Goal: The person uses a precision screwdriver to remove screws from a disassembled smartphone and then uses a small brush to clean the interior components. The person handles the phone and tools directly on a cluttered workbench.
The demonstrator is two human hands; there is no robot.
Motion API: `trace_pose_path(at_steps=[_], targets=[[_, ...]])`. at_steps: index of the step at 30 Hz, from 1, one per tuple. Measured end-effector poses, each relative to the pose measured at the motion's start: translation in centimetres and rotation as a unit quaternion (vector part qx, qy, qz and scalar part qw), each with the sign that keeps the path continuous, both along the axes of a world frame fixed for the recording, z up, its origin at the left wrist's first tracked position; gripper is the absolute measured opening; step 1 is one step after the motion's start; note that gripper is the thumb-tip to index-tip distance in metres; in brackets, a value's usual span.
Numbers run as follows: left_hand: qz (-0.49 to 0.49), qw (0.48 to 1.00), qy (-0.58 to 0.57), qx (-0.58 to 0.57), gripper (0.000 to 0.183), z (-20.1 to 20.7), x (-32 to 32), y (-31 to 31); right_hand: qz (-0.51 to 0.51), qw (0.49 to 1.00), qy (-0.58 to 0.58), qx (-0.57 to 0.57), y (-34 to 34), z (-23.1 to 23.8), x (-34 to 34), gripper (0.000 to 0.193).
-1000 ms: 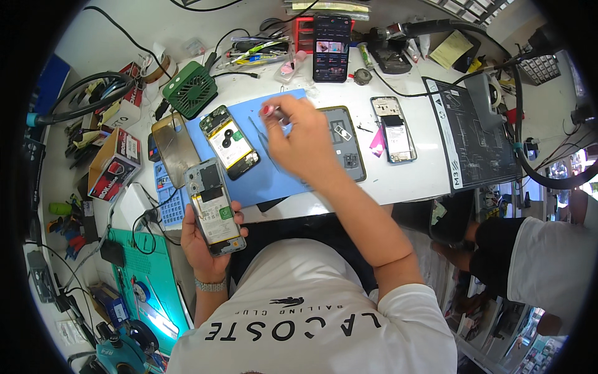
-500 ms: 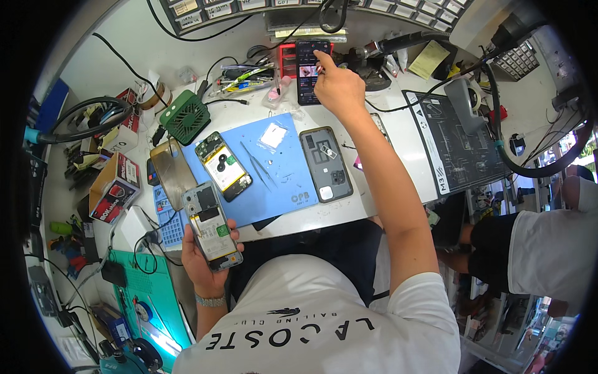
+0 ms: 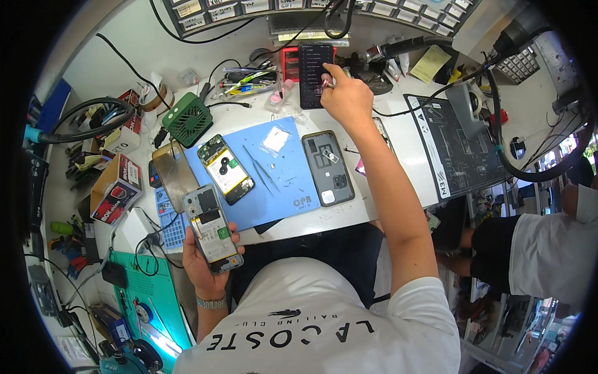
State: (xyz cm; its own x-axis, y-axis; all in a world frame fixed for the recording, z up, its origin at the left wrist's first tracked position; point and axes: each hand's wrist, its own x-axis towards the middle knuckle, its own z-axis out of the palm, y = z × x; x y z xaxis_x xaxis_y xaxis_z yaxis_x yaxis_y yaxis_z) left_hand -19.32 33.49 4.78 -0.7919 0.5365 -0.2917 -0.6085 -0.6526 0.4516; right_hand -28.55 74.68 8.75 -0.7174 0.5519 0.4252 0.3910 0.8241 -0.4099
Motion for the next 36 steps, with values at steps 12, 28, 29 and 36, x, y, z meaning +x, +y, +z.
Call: trace_pose_path(at_steps=[12,28,29,36], targets=[[-0.008,1.000,0.001,0.013,0.063,-0.7,-0.1,-0.5,0.068,0.991,-0.104,0.059,-0.1,-3.3,2.5,0.028],[-0.013,1.000,-0.003,0.027,0.064,-1.1,-0.1,-0.6,0.084,0.985,-0.134,0.066,-1.0,-3.3,2.1,0.034],[-0.014,1.000,-0.003,0.027,0.064,-1.2,-0.2,-0.6,0.084,0.985,-0.134,0.069,-1.0,-3.3,2.0,0.034],[-0.015,1.000,-0.006,0.026,0.065,-1.2,-0.2,-0.5,0.127,0.986,-0.049,0.097,-1.2,-4.0,1.1,0.027]])
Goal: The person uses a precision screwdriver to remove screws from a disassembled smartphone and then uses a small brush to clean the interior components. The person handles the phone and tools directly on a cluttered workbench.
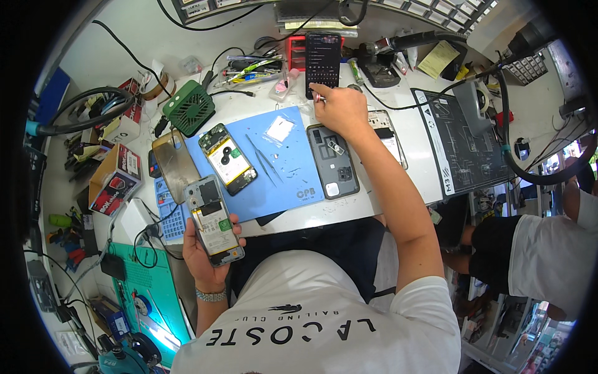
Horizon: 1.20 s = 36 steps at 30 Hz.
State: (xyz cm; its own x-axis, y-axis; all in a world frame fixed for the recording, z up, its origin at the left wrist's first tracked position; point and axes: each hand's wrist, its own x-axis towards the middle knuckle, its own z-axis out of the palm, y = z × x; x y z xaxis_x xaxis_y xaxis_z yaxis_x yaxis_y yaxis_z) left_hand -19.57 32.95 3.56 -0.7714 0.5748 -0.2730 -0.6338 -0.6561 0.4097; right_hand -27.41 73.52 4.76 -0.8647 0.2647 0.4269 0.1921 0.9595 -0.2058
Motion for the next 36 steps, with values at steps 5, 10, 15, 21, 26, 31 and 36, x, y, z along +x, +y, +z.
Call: trace_pose_path(at_steps=[5,10,15,21,26,31,36], targets=[[0.002,1.000,0.000,-0.004,0.065,0.1,0.0,0.0,0.000,1.000,-0.003,0.012,0.0,-0.1,-0.4,0.028],[0.009,1.000,0.004,-0.012,0.065,0.1,0.1,-0.1,-0.034,0.999,-0.019,-0.014,0.2,0.5,0.3,0.032],[0.001,1.000,0.008,-0.004,0.065,-0.1,0.1,0.0,-0.077,0.997,-0.017,-0.015,1.7,0.0,1.4,0.031],[0.000,1.000,0.006,0.000,0.065,-0.1,0.1,0.1,-0.107,0.993,-0.041,-0.030,1.9,0.3,1.7,0.035],[0.006,1.000,0.009,-0.016,0.064,0.0,0.1,0.0,-0.103,0.993,-0.041,-0.036,1.7,0.7,1.7,0.034],[0.010,1.000,0.006,-0.018,0.064,0.0,0.2,-0.1,-0.094,0.994,-0.041,-0.045,1.7,0.1,1.6,0.034],[0.003,1.000,0.004,-0.003,0.063,-0.2,0.1,-0.1,-0.091,0.994,-0.033,-0.041,1.7,-0.1,1.5,0.034]])
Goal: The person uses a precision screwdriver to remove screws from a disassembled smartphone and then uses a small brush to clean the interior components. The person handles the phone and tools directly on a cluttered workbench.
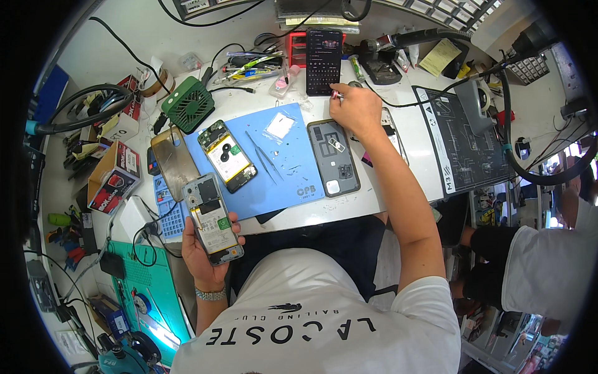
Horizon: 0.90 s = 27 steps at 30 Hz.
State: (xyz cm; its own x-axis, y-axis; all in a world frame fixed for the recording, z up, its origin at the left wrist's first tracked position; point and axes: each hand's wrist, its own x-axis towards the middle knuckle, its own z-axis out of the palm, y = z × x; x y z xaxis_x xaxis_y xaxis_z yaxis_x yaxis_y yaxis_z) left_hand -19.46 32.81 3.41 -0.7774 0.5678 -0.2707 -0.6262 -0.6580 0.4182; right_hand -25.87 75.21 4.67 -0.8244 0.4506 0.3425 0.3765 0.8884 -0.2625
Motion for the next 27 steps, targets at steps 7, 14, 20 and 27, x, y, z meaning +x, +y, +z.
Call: trace_pose_path(at_steps=[7,14,20,27], targets=[[0.001,1.000,-0.004,0.000,0.063,-0.1,0.0,-0.1,0.033,0.998,0.037,0.029,0.0,-0.1,-0.7,0.028],[0.000,1.000,-0.001,0.000,0.064,0.0,0.0,0.0,0.082,0.994,0.057,0.041,-1.1,0.2,-1.8,0.030],[0.004,1.000,0.002,-0.002,0.064,0.0,0.0,-0.1,0.055,0.997,0.017,0.053,-0.9,0.6,-2.0,0.031],[0.003,1.000,0.000,-0.007,0.064,0.0,0.0,0.1,0.083,0.994,0.022,0.065,-1.0,0.5,-1.9,0.030]])
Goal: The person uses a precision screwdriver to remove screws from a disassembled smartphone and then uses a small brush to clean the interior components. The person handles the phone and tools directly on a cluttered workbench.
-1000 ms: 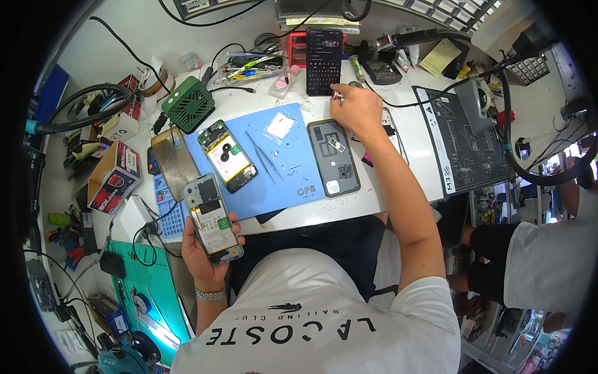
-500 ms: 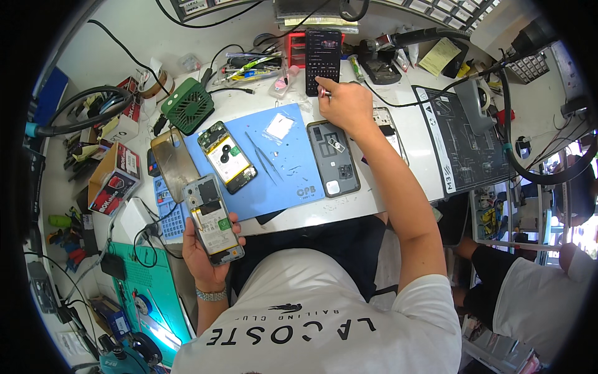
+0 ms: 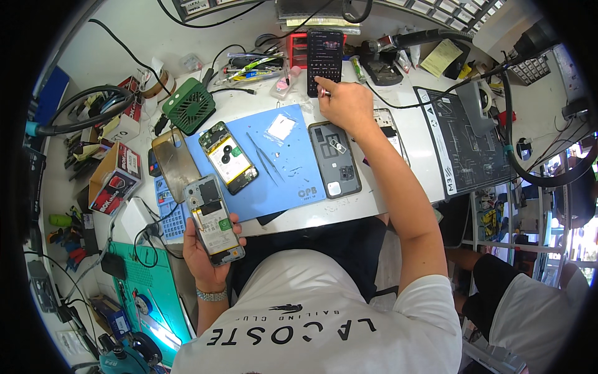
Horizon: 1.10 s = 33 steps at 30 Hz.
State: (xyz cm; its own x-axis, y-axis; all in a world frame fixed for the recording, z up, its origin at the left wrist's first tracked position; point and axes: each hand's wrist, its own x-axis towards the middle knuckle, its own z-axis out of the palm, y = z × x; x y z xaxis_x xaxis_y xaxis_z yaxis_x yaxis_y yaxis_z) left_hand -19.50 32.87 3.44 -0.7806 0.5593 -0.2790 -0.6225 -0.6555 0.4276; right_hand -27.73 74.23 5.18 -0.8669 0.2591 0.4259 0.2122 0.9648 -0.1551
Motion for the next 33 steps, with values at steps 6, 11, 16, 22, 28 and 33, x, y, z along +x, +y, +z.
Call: trace_pose_path(at_steps=[6,11,16,22,28,33], targets=[[0.003,1.000,0.002,0.001,0.064,0.1,0.0,0.0,0.029,0.999,0.018,0.008,-0.2,-0.8,-0.2,0.027],[0.007,1.000,0.011,-0.014,0.064,0.2,0.0,-0.1,-0.003,1.000,0.020,0.000,-0.2,-0.2,0.4,0.028],[0.012,0.999,0.020,-0.030,0.064,0.3,-0.1,-0.1,-0.080,0.996,-0.002,-0.037,0.9,0.5,2.0,0.032],[0.014,1.000,0.007,-0.021,0.064,0.2,-0.1,-0.1,-0.118,0.991,-0.041,-0.053,1.8,0.6,3.0,0.033],[0.003,1.000,0.016,-0.019,0.065,-0.3,0.0,-0.3,-0.108,0.992,-0.037,-0.047,1.1,-0.2,2.3,0.033],[0.007,1.000,0.011,-0.018,0.065,-0.2,0.1,-0.4,-0.107,0.992,-0.011,-0.072,1.0,0.2,2.4,0.033]])
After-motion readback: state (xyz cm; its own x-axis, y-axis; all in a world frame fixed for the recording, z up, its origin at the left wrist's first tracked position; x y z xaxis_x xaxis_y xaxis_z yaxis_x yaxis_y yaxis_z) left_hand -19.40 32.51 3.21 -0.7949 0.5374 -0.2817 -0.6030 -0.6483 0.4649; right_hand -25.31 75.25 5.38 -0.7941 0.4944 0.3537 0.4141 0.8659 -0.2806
